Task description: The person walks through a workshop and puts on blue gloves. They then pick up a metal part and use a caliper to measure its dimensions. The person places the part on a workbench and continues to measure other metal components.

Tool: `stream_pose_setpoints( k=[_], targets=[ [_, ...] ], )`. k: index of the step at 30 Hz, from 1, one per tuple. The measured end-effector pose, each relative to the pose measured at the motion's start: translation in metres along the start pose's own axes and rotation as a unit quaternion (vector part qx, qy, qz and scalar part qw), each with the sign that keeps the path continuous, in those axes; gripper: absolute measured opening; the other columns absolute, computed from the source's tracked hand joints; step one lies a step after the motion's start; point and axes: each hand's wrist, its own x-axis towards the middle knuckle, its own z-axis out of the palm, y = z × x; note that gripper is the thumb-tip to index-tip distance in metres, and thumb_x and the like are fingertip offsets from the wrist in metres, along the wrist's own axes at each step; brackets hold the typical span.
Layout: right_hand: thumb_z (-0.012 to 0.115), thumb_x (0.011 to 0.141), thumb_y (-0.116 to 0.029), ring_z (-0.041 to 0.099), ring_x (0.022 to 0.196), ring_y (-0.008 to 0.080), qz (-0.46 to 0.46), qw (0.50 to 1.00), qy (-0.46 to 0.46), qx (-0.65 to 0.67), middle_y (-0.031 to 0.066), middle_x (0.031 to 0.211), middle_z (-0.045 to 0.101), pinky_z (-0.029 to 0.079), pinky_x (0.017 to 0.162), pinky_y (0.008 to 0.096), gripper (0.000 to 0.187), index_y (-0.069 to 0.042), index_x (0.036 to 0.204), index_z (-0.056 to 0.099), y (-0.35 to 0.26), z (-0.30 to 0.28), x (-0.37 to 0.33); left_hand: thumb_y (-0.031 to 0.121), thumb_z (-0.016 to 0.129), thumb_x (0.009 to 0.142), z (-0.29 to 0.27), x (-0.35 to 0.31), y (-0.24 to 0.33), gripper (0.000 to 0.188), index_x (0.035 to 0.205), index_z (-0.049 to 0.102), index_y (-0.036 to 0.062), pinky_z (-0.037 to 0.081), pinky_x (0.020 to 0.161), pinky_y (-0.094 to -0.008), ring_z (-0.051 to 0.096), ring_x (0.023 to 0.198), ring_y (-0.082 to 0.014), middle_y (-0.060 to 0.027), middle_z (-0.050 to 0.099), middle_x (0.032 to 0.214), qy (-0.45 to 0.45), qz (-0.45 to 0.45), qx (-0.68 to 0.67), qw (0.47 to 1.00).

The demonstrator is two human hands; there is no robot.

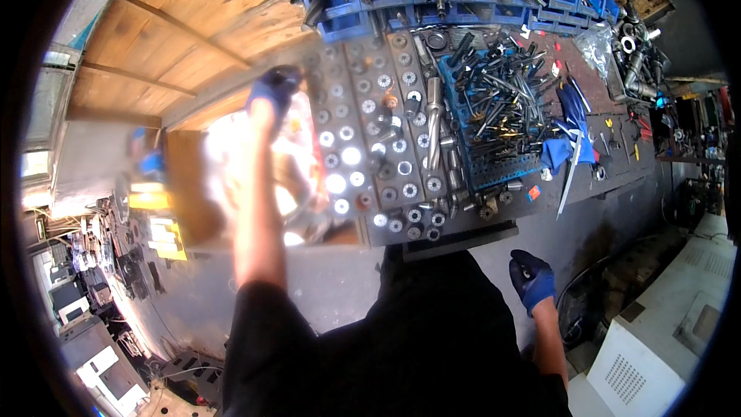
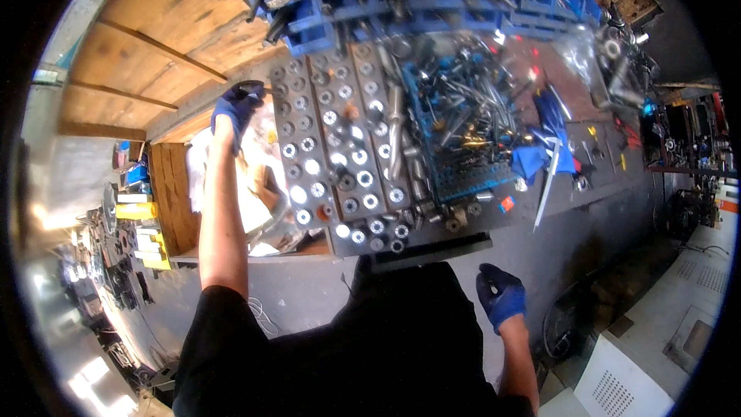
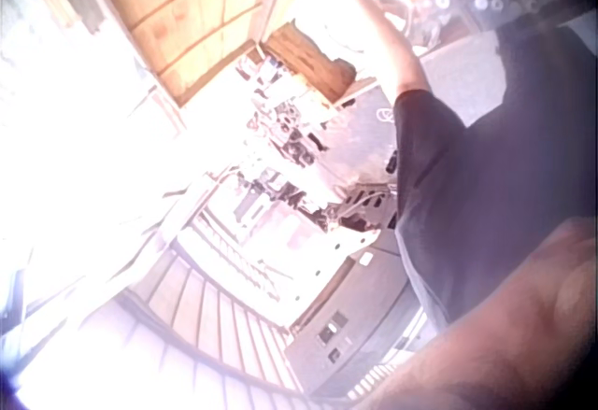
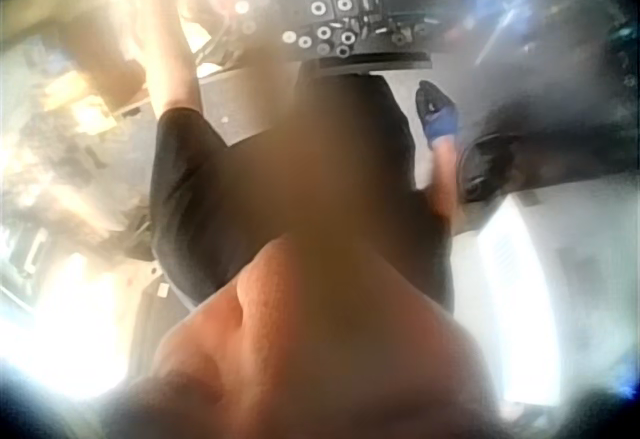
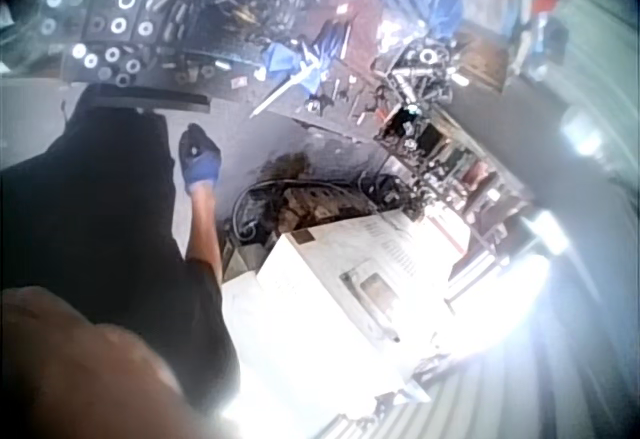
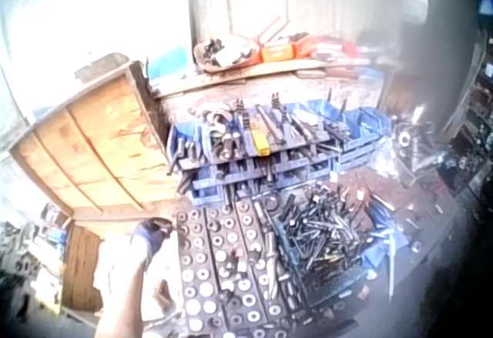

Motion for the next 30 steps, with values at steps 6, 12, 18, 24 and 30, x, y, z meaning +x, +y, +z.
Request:
stream_pose_setpoints(
  k=[6, 12, 18, 24, 30],
  targets=[
    [0.07, 0.092, -0.014, 0.075, 0.093, 0.0313, 0.02, 1.0, -0.008, -0.002, 0.0212, 0.106, 0.075, 0.06, 0.082, 0.0372, 0.024, -0.003, 0.113, 0.075, -0.004, -0.003, -0.001, 0.022, 0.069, 0.097, 0.008, 0.003, 0.014, 0.021, 0.112, 0.074, 0.0077, 0.046, 0.067, -0.028, 0.053, 0.069, -0.0104, 0.0009, 0.07, 0.089, 0.007, -0.036, 0.076, 0.996],
    [0.07, 0.092, -0.015, 0.075, 0.094, 0.031, 0.043, 0.999, -0.01, 0.0, 0.0211, 0.106, 0.075, 0.06, 0.083, 0.0372, 0.024, -0.003, 0.113, 0.075, -0.006, -0.002, -0.005, 0.016, 0.066, 0.095, 0.017, 0.005, 0.031, 0.014, 0.102, 0.076, 0.0069, 0.048, 0.07, -0.0301, 0.058, 0.071, -0.0132, -0.0021, 0.071, 0.083, -0.053, 0.039, 0.16, 0.985],
    [0.07, 0.093, -0.015, 0.075, 0.092, 0.0311, 0.049, 0.999, -0.008, 0.002, 0.0213, 0.106, 0.075, 0.06, 0.082, 0.0369, 0.025, -0.003, 0.113, 0.075, -0.005, -0.003, -0.005, 0.007, 0.066, 0.094, 0.025, 0.003, 0.024, 0.015, 0.106, 0.075, 0.0054, 0.051, 0.077, -0.0291, 0.063, 0.083, -0.0117, -0.0023, 0.074, 0.092, -0.11, 0.014, 0.1, 0.989],
    [0.07, 0.093, -0.016, 0.075, 0.092, 0.0314, 0.044, 0.999, -0.004, 0.004, 0.0214, 0.106, 0.075, 0.06, 0.081, 0.0365, 0.025, -0.004, 0.114, 0.075, 0.0, -0.002, -0.007, 0.01, 0.068, 0.094, 0.035, -0.006, 0.045, 0.018, 0.11, 0.075, 0.0067, 0.051, 0.079, -0.0291, 0.063, 0.083, -0.0118, -0.0027, 0.074, 0.095, -0.065, -0.007, 0.149, 0.987],
    [0.069, 0.094, -0.019, 0.074, 0.095, 0.0345, 0.041, 0.999, -0.019, -0.005, 0.0223, 0.107, 0.075, 0.059, 0.084, 0.0375, 0.026, -0.004, 0.115, 0.075, -0.008, -0.002, -0.005, 0.019, 0.072, 0.095, 0.044, 0.005, -0.021, 0.02, 0.11, 0.076, 0.0071, 0.052, 0.078, -0.0301, 0.063, 0.083, -0.0118, -0.0014, 0.074, 0.094, 0.04, 0.051, 0.168, 0.984]
  ],
)
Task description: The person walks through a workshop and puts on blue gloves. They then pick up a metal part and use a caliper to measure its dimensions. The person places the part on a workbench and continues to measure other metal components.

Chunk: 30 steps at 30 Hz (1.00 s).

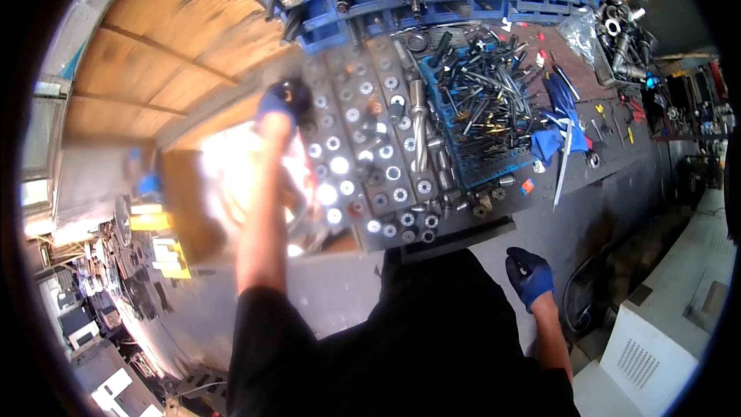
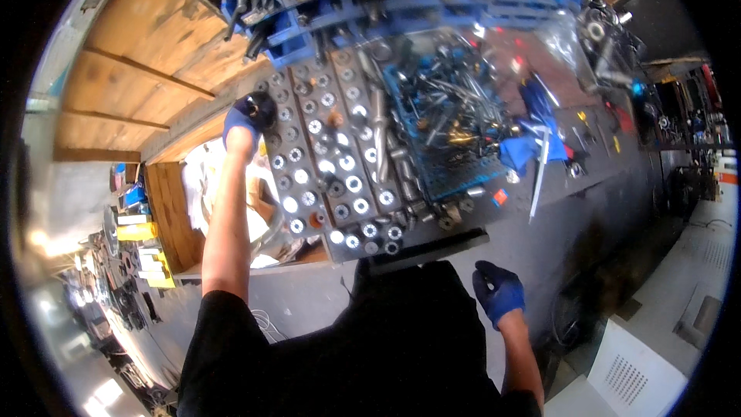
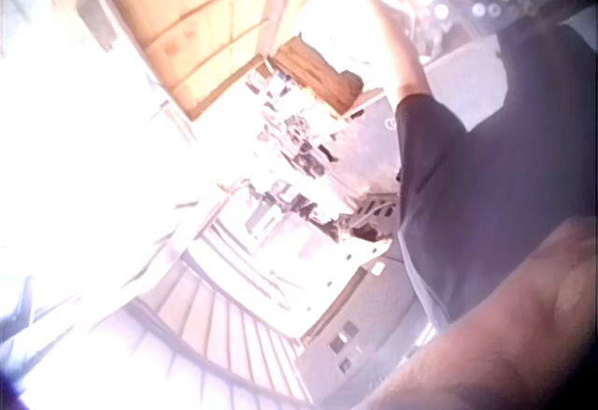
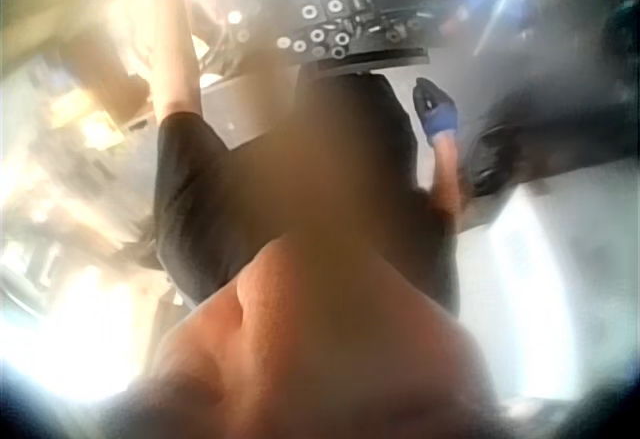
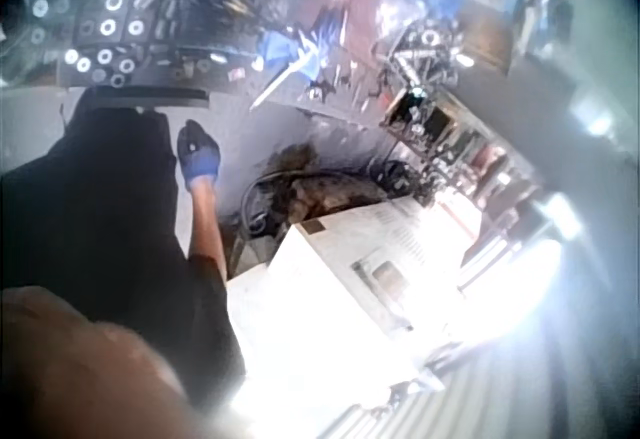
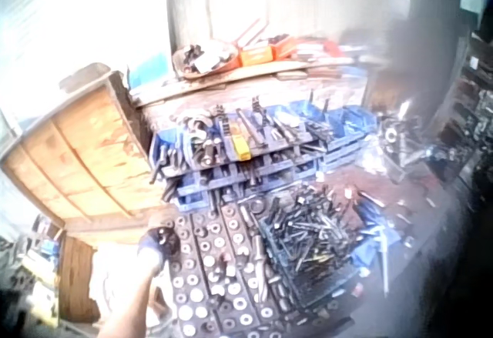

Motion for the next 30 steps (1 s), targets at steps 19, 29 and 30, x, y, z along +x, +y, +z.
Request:
stream_pose_setpoints(
  k=[19, 29, 30],
  targets=[
    [0.058, 0.101, -0.03, 0.069, 0.108, 0.0345, -0.034, 0.997, -0.057, 0.048, 0.016, 0.119, 0.072, 0.054, 0.093, 0.0461, 0.032, -0.012, 0.125, 0.07, 0.0, -0.039, -0.001, 0.032, 0.067, 0.1, -0.039, -0.114, 0.158, 0.029, 0.108, 0.069, 0.0046, 0.052, 0.087, -0.0309, 0.062, 0.094, -0.0154, -0.0073, 0.068, 0.107, -0.064, 0.009, -0.235, 0.97],
    [0.065, 0.094, -0.045, 0.066, 0.109, 0.0439, 0.084, 0.968, 0.205, -0.116, 0.0254, 0.115, 0.07, 0.053, 0.093, 0.0481, 0.049, -0.005, 0.121, 0.069, 0.115, -0.149, 0.167, 0.001, 0.067, 0.09, 0.122, -0.318, 0.285, 0.016, 0.105, 0.066, 0.007, 0.053, 0.076, -0.0283, 0.062, 0.079, -0.014, -0.0022, 0.066, 0.09, -0.303, -0.24, -0.423, 0.82],
    [0.064, 0.094, -0.046, 0.066, 0.108, 0.0435, 0.077, 0.966, 0.216, -0.12, 0.0253, 0.115, 0.07, 0.054, 0.092, 0.0483, 0.049, -0.006, 0.12, 0.07, 0.136, -0.158, 0.19, 0.002, 0.068, 0.09, 0.139, -0.327, 0.294, 0.014, 0.103, 0.067, 0.0068, 0.052, 0.074, -0.0277, 0.061, 0.078, -0.0133, -0.0022, 0.066, 0.09, -0.309, -0.216, -0.421, 0.825]
  ],
)
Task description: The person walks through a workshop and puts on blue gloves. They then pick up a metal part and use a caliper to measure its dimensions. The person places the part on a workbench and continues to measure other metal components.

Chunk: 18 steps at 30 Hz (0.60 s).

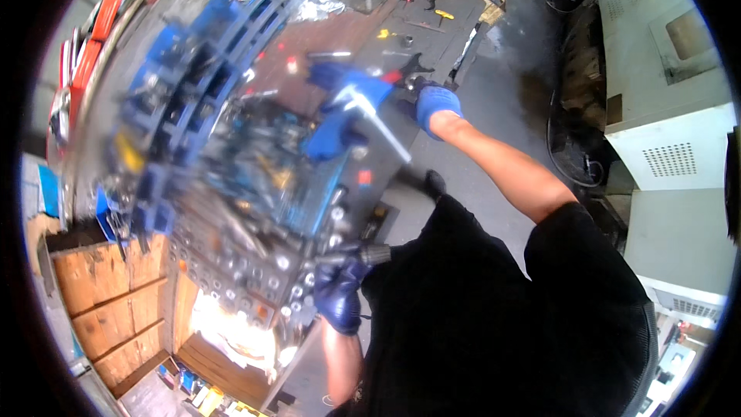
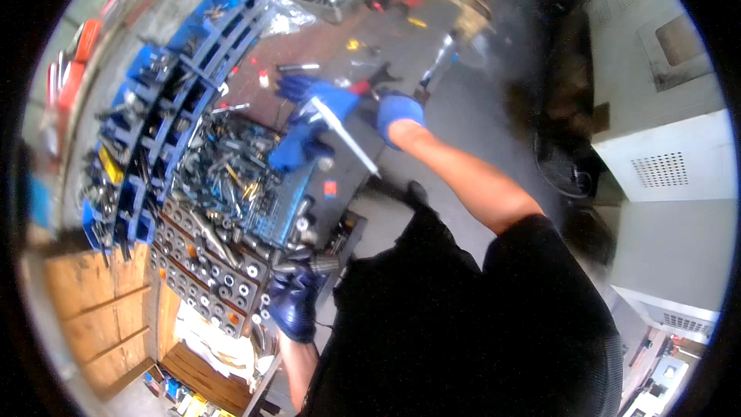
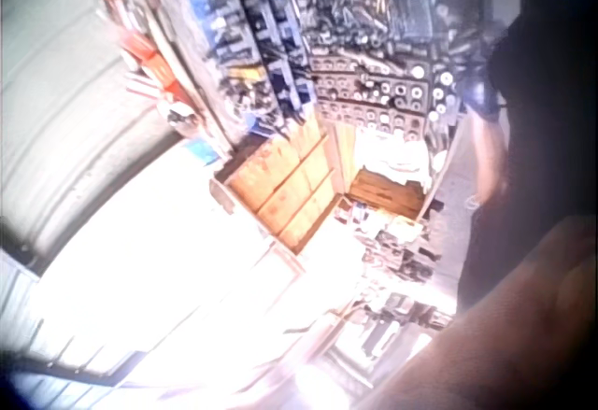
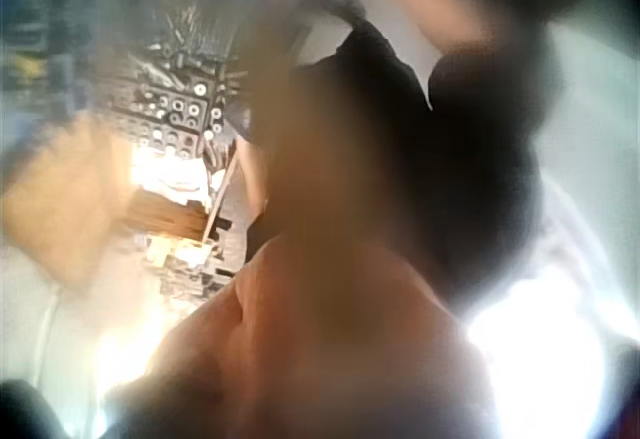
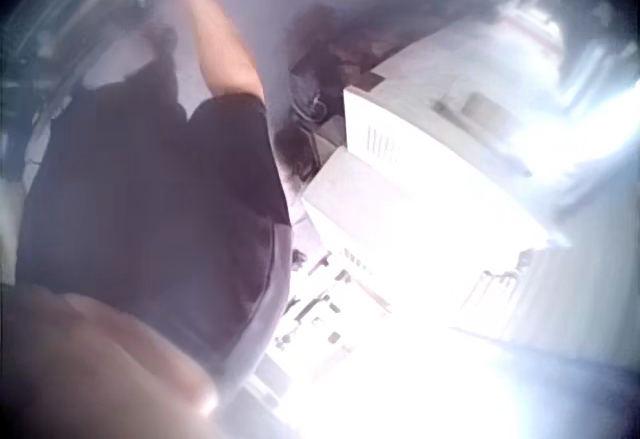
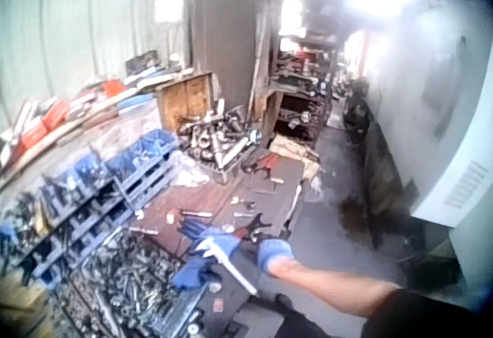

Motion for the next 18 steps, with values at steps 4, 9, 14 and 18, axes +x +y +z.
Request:
stream_pose_setpoints(
  k=[4, 9, 14, 18],
  targets=[
    [0.062, 0.093, -0.041, 0.07, 0.106, 0.0391, 0.009, 1.0, -0.02, -0.022, 0.0219, 0.115, 0.072, 0.055, 0.092, 0.0478, 0.042, -0.006, 0.11, 0.075, 0.039, 0.017, 0.065, 0.007, 0.071, 0.09, 0.074, 0.028, -0.032, 0.022, 0.112, 0.07, 0.0049, 0.046, 0.067, -0.0254, 0.057, 0.074, -0.0093, -0.0008, 0.068, 0.09, -0.024, 0.051, 0.04, 0.998],
    [0.056, 0.095, -0.057, 0.07, 0.099, 0.0397, -0.111, 0.989, -0.065, 0.078, 0.0205, 0.108, 0.073, 0.055, 0.087, 0.0487, 0.054, -0.01, 0.115, 0.072, 0.091, 0.027, 0.074, -0.001, 0.065, 0.092, 0.217, 0.068, -0.023, 0.004, 0.096, 0.065, 0.0007, 0.052, 0.079, -0.0301, 0.061, 0.089, -0.0157, -0.0107, 0.069, 0.111, 0.0, 0.04, 0.082, 0.996],
    [0.075, 0.092, -0.039, 0.073, 0.093, 0.0273, -0.052, 0.906, -0.104, 0.407, 0.0149, 0.105, 0.075, 0.057, 0.081, 0.0383, 0.045, -0.003, 0.119, 0.067, 0.172, -0.002, 0.041, -0.001, 0.068, 0.094, 0.295, 0.141, -0.043, 0.013, 0.107, 0.069, 0.0022, 0.054, 0.081, -0.0298, 0.066, 0.09, -0.0149, -0.0084, 0.072, 0.099, 0.02, 0.117, 0.235, 0.965],
    [0.078, 0.091, -0.029, 0.068, 0.088, 0.0167, 0.204, 0.734, -0.24, 0.602, 0.0097, 0.105, 0.073, 0.055, 0.078, 0.0315, 0.043, -0.001, 0.122, 0.067, 0.241, -0.021, 0.046, 0.012, 0.071, 0.096, 0.36, 0.218, -0.055, 0.016, 0.107, 0.069, 0.0006, 0.054, 0.082, -0.034, 0.068, 0.09, -0.0195, -0.0131, 0.073, 0.097, 0.008, 0.13, 0.38, 0.916]
  ],
)
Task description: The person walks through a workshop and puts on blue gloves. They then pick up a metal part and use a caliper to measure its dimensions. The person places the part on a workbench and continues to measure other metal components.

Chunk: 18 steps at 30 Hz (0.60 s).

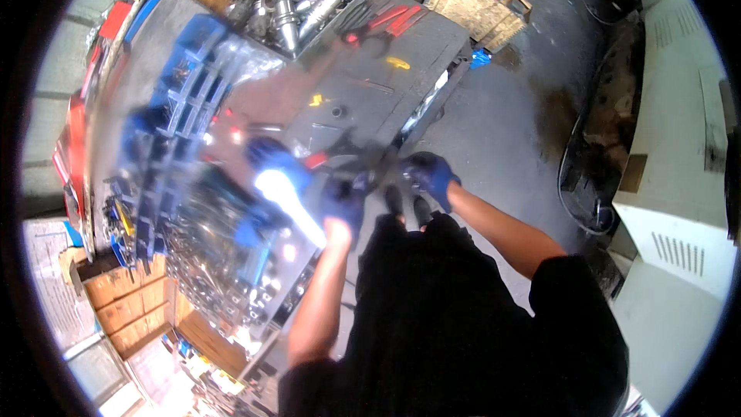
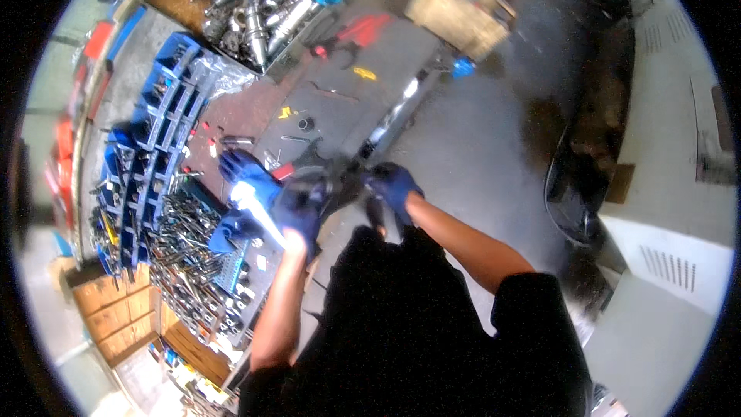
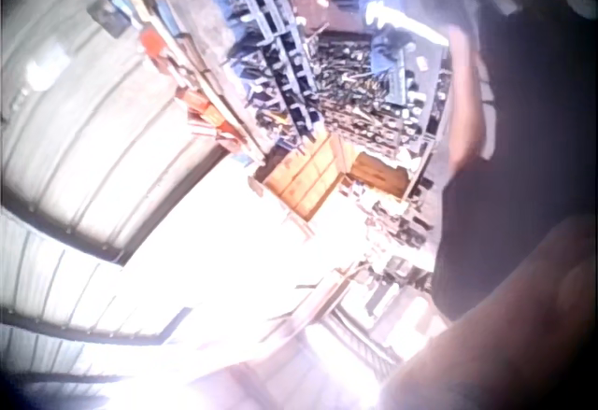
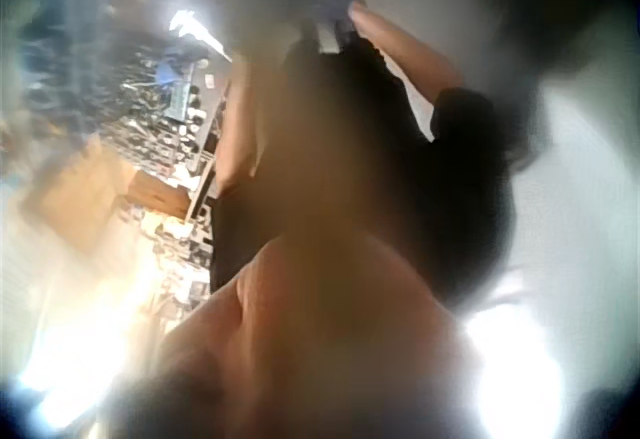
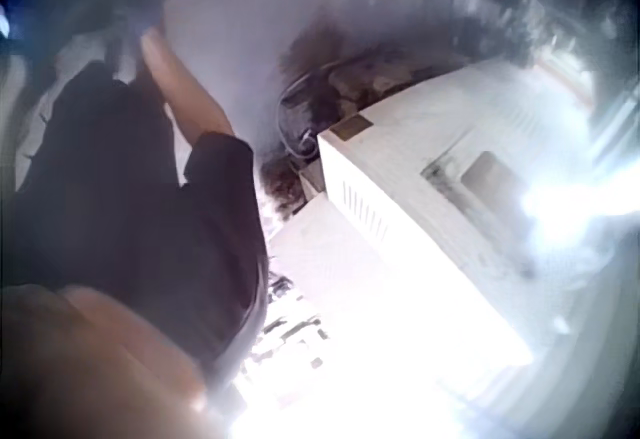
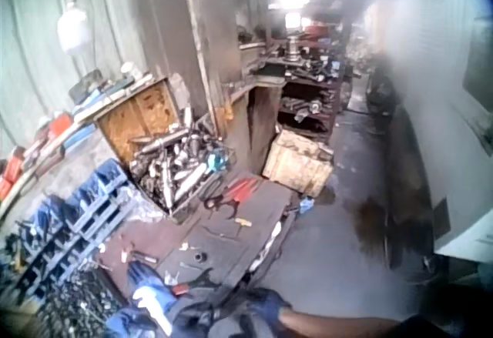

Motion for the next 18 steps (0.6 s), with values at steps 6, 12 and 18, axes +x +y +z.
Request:
stream_pose_setpoints(
  k=[6, 12, 18],
  targets=[
    [0.076, 0.094, -0.02, 0.066, 0.091, 0.0155, -0.036, 0.992, 0.113, -0.044, 0.0106, 0.111, 0.071, 0.055, 0.079, 0.0303, 0.034, -0.001, 0.121, 0.067, -0.042, -0.069, -0.006, 0.027, 0.061, 0.098, 0.076, 0.114, -0.003, 0.029, 0.115, 0.068, 0.0041, 0.052, 0.086, -0.0519, 0.065, 0.099, -0.0469, -0.026, 0.07, 0.105, -0.01, 0.148, 0.211, 0.966],
    [0.074, 0.092, -0.01, 0.063, 0.084, 0.0165, -0.177, 0.978, 0.113, -0.005, 0.0085, 0.103, 0.07, 0.053, 0.073, 0.0298, 0.033, 0.001, 0.122, 0.065, -0.076, -0.097, 0.022, 0.027, 0.063, 0.098, 0.103, 0.145, -0.005, 0.033, 0.123, 0.069, 0.0059, 0.052, 0.096, -0.0449, 0.066, 0.111, -0.042, -0.0222, 0.07, 0.121, -0.018, 0.148, 0.208, 0.967],
    [0.081, 0.086, -0.029, 0.07, 0.105, 0.0322, -0.299, 0.844, 0.078, -0.439, 0.0188, 0.12, 0.07, 0.056, 0.094, 0.0409, 0.064, -0.009, 0.141, 0.056, -0.145, -0.056, 0.047, 0.011, 0.068, 0.096, 0.066, 0.101, 0.033, 0.033, 0.128, 0.066, 0.002, 0.049, 0.101, -0.0373, 0.066, 0.114, -0.0265, -0.0141, 0.071, 0.123, 0.065, 0.05, -0.067, 0.994]
  ],
)
